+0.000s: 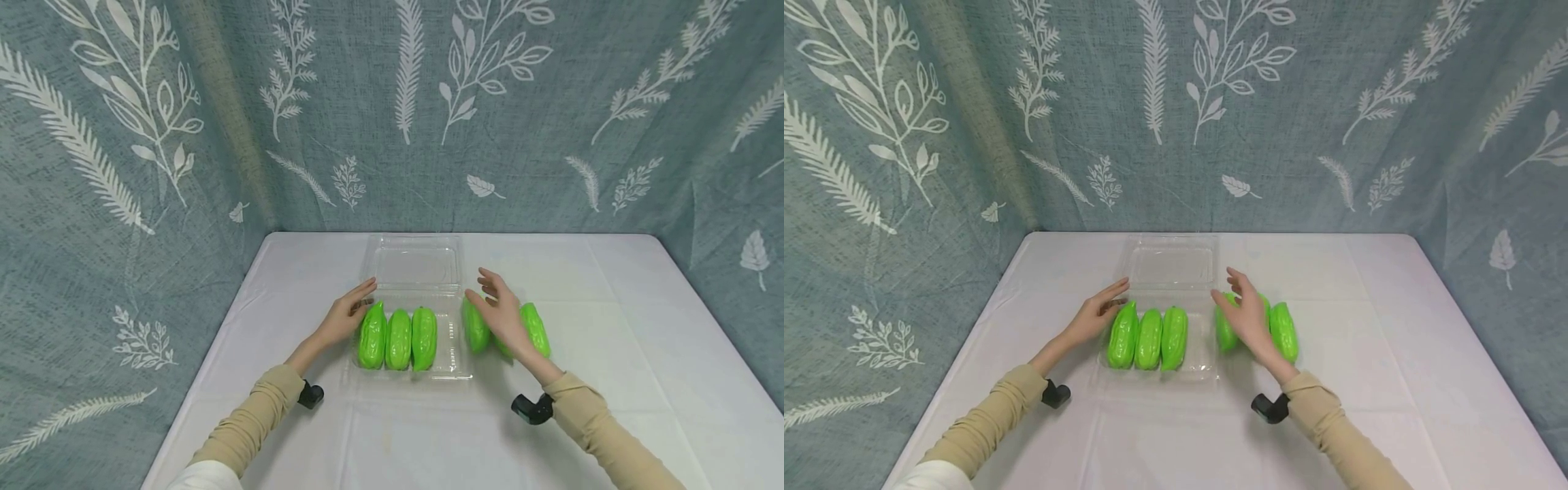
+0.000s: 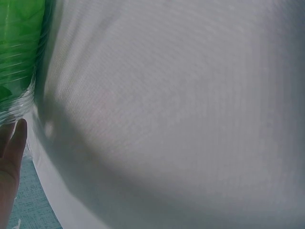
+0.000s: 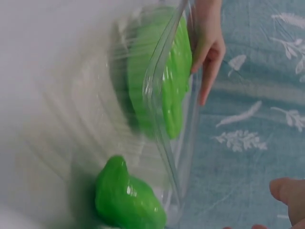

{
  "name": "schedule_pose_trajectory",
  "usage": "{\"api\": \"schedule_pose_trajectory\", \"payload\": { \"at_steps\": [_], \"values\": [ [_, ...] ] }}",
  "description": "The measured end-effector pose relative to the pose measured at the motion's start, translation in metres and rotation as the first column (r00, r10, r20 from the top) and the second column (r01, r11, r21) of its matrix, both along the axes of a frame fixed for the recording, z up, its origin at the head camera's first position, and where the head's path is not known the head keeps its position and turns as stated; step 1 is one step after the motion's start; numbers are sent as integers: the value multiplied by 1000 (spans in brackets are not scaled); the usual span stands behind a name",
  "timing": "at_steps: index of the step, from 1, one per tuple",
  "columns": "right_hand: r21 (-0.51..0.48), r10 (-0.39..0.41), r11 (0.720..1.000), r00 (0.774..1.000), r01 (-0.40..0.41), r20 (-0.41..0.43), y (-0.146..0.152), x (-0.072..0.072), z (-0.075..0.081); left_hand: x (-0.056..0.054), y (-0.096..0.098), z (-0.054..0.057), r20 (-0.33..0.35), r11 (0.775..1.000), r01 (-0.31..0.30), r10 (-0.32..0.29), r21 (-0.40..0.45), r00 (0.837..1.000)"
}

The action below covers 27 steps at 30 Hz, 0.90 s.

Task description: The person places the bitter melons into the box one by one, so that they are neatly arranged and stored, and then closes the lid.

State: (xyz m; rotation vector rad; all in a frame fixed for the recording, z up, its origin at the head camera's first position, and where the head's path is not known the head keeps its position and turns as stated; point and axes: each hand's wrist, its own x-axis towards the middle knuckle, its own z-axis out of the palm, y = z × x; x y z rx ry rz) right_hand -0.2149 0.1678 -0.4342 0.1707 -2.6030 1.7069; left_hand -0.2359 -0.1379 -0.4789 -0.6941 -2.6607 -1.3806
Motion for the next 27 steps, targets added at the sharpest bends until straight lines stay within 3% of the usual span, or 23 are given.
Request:
{"api": "schedule_pose_trajectory", "payload": {
  "at_steps": [4, 7, 27],
  "values": [
    [22, -28, 999, 1000, 28, -3, 10, -1, 1, 10, 3, 18, 13, 1000, 10, -10, -6, 1000],
    [40, -39, 998, 999, 39, -5, 17, -1, 2, 13, 5, 24, 9, 1000, 7, -7, -18, 1000],
    [154, -151, 977, 988, 146, 16, 66, 0, 2, 11, 3, 22, 20, 1000, 10, -9, -8, 1000]
  ]
}}
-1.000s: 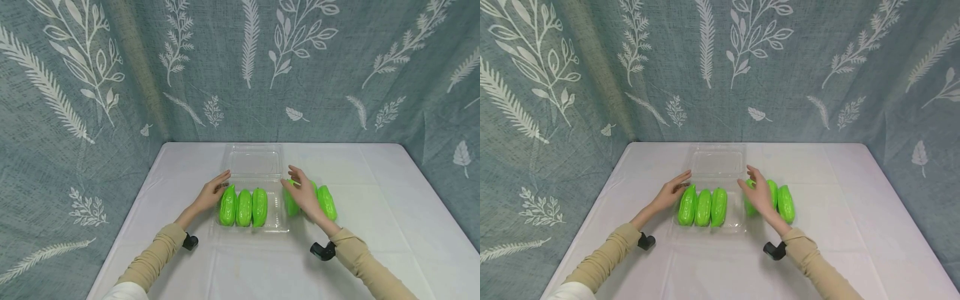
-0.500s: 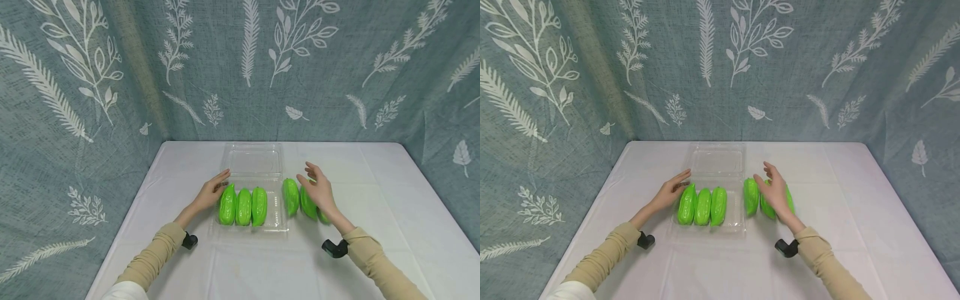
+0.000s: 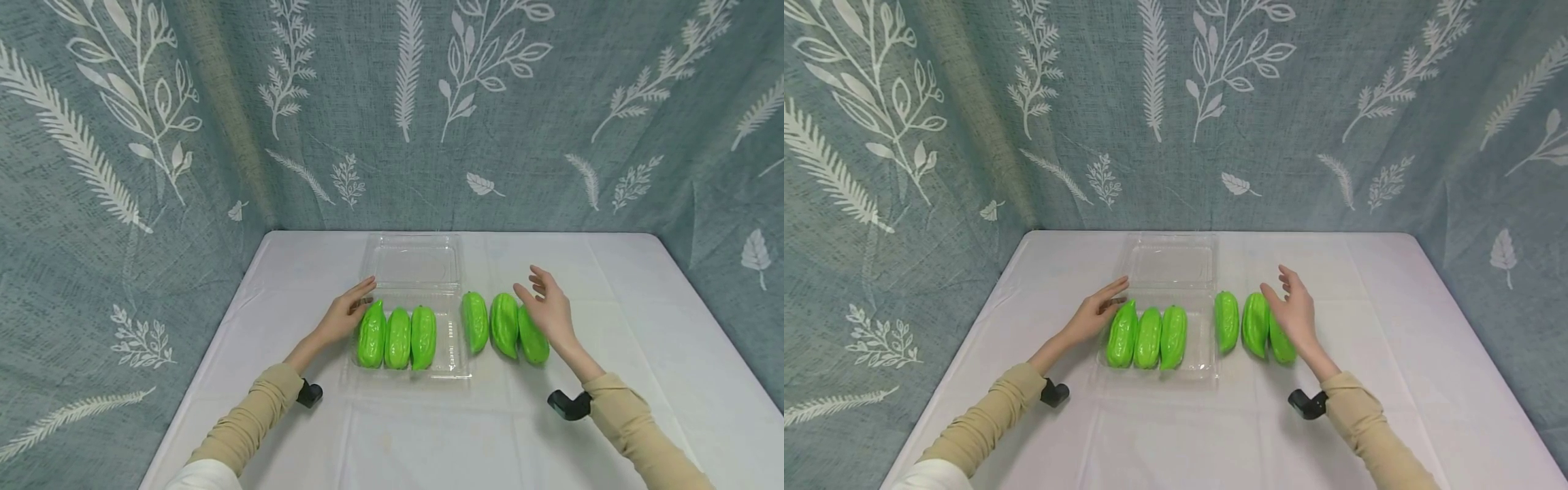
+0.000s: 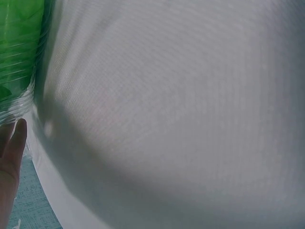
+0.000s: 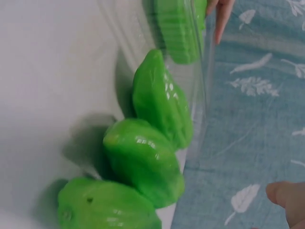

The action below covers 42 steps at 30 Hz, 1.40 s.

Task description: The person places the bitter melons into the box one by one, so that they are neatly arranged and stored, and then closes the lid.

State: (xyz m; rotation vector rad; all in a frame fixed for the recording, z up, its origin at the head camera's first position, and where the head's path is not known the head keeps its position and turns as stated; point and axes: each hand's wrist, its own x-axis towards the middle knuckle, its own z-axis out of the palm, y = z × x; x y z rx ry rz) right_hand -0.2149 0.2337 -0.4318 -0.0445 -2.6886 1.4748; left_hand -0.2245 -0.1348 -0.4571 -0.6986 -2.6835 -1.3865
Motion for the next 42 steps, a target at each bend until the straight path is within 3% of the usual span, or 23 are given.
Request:
{"api": "schedule_pose_trajectory", "payload": {
  "at_steps": [20, 24, 31, 42],
  "values": [
    [70, -94, 993, 995, 92, 29, 32, 0, -4, 1, 1, 2, 7, 1000, 1, -1, -10, 1000],
    [102, -74, 993, 993, 64, 91, 34, 0, -8, -2, 0, -3, 1, 1000, -1, 1, -12, 1000],
    [145, -4, 989, 978, -27, 209, 33, -1, -20, -19, -6, -34, -14, 1000, -20, 20, -7, 1000],
    [184, 106, 971, 965, -152, 238, 32, 0, -31, -21, -10, -36, -13, 1000, -4, 4, -19, 1000]
  ]
}}
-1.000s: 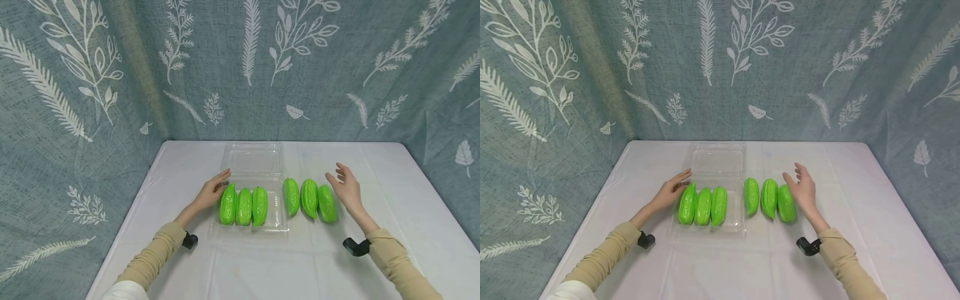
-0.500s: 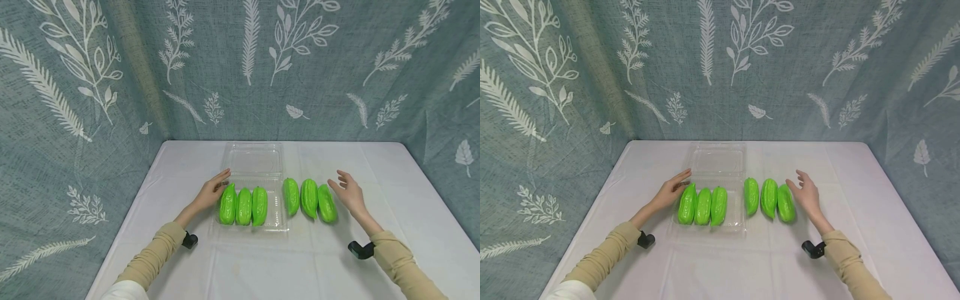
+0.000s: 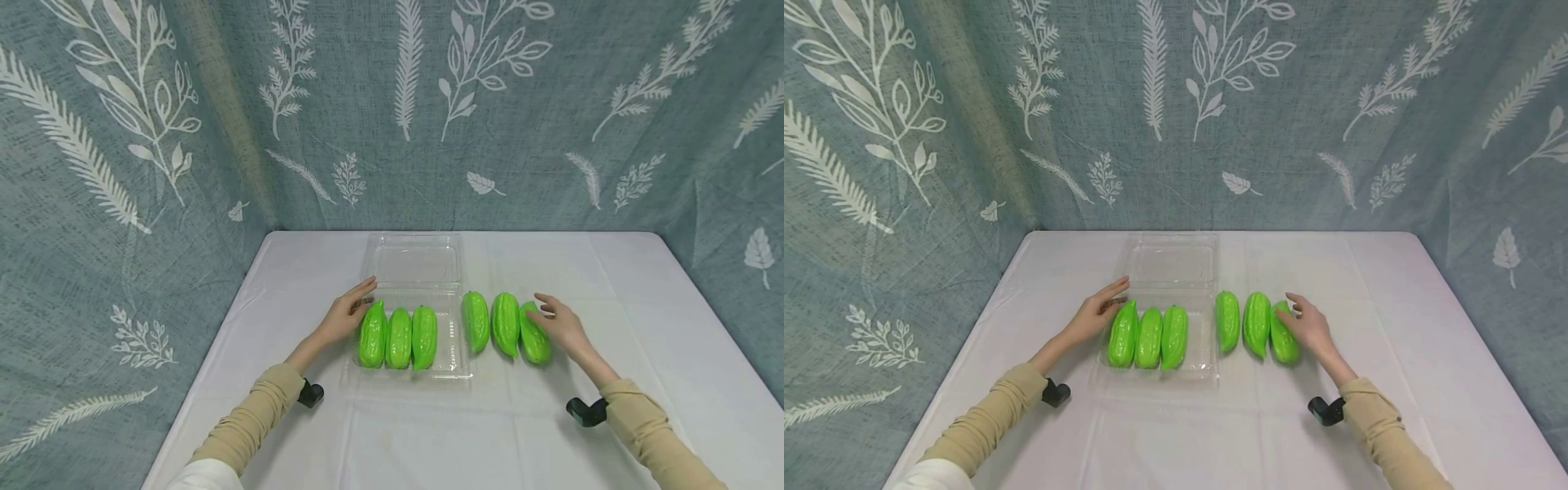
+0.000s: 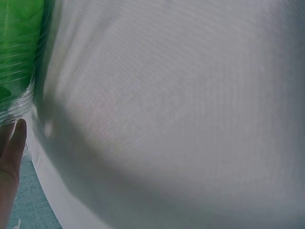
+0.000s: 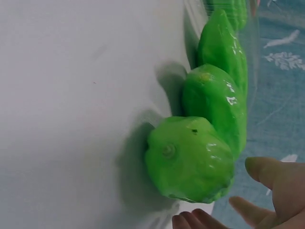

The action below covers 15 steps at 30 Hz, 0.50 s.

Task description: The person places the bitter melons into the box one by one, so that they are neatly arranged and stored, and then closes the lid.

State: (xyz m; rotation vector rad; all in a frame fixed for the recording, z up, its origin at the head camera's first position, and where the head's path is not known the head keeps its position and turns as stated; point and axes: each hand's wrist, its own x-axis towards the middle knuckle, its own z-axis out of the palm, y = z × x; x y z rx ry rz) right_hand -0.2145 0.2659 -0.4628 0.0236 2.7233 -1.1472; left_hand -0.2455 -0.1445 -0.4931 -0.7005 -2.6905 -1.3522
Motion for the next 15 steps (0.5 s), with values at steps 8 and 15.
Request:
{"api": "schedule_pose_trajectory", "payload": {
  "at_steps": [8, 15],
  "values": [
    [15, 14, 1000, 1000, -14, -7, 0, 2, -8, 12, 7, 21, -7, 1000, 5, -5, 7, 1000],
    [23, -2, 1000, 1000, 2, -26, -2, 4, -13, 21, 10, 37, 18, 1000, 15, -16, 24, 1000]
  ]
}}
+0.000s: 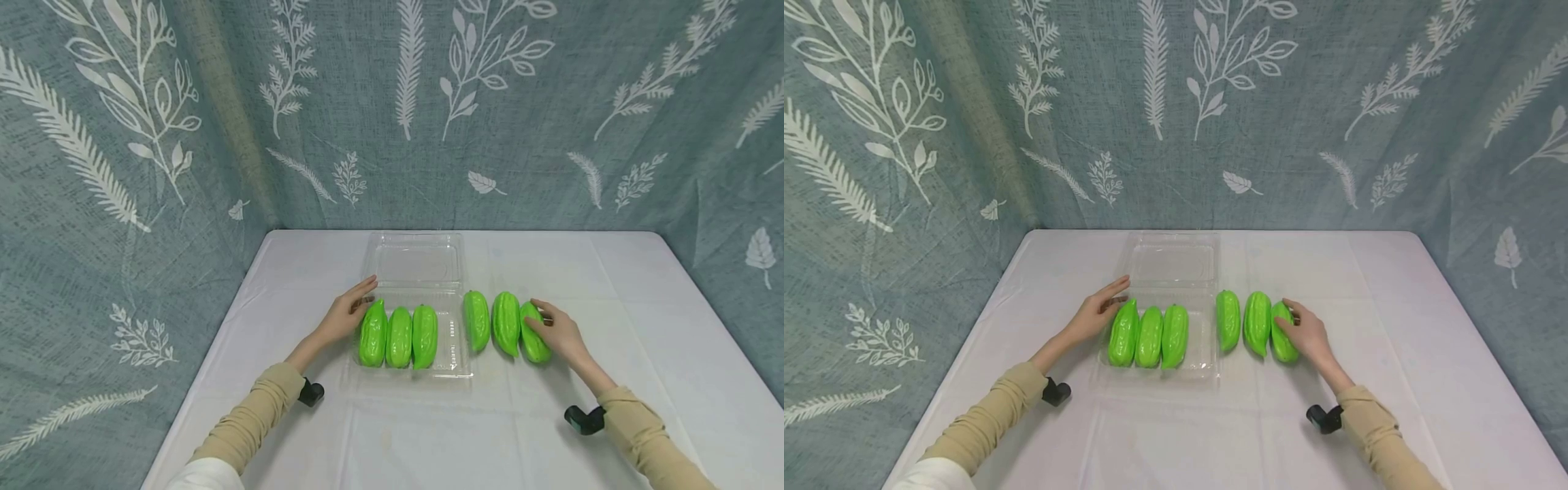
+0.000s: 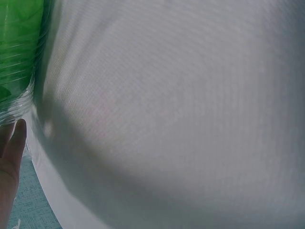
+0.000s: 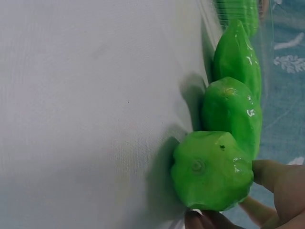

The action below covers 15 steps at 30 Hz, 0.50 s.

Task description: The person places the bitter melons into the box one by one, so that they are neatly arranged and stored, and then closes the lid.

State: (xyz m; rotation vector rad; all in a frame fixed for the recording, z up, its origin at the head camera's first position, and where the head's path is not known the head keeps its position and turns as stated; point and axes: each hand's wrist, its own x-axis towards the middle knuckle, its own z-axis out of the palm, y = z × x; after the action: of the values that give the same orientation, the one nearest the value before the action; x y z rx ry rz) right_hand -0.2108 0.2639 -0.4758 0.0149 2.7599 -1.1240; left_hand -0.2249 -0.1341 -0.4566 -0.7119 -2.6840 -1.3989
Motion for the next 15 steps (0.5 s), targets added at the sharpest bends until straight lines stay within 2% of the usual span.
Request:
{"api": "schedule_pose_trajectory", "payload": {
  "at_steps": [7, 15],
  "values": [
    [5, -8, 1000, 999, 8, -41, 0, 0, -4, 0, 0, 0, 0, 1000, 4, -4, 2, 1000],
    [9, -25, 1000, 999, 26, -43, -2, 0, -6, -1, -1, -1, 2, 1000, 5, -5, -2, 1000]
  ]
}}
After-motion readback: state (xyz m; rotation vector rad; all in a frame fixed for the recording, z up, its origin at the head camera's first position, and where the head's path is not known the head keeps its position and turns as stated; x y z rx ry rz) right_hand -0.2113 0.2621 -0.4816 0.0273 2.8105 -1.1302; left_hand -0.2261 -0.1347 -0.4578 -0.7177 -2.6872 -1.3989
